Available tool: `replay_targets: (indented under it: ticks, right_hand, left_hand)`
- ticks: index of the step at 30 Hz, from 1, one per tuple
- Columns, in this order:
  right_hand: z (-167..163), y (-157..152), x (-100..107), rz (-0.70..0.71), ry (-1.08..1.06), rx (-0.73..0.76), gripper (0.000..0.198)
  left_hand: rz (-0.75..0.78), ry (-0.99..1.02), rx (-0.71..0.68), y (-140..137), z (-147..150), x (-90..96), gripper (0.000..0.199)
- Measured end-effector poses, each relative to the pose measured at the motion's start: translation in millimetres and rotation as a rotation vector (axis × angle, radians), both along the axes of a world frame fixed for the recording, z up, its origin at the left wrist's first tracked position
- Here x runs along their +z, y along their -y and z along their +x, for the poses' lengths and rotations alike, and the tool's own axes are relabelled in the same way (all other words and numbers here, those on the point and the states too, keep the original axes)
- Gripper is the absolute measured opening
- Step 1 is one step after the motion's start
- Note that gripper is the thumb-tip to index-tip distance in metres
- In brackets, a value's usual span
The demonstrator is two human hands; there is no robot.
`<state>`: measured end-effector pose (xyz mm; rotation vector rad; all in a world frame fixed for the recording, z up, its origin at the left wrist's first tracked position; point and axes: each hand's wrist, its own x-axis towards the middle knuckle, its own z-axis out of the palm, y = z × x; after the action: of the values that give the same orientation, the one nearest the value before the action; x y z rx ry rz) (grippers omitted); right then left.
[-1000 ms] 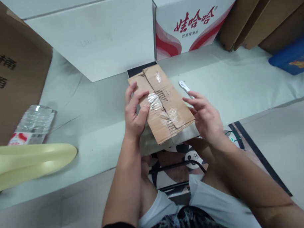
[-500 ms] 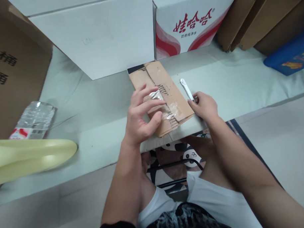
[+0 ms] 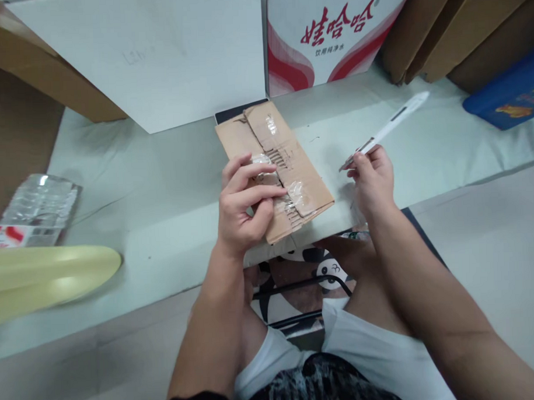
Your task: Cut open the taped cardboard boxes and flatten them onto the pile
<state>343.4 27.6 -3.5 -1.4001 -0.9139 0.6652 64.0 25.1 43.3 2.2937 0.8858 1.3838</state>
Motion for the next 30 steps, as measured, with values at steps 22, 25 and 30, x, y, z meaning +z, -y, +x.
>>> replay_targets:
  ticks: [22,25,30]
  right_hand:
    - [-32,41,58,0.290,0.173,0.063,0.028]
    - [-48,63,80,0.266,0.297,0.140,0.024]
    - [-62,80,95,0.123,0.418,0.300,0.009]
  left_hand:
    - [-0.055,0.131,0.036,7,33,-5.8,0.028]
    - [-0.058,0.113,0.064,8,37,-5.4,0.025]
    - [-0.043,0.123,0.096,9,40,-5.0,0.027]
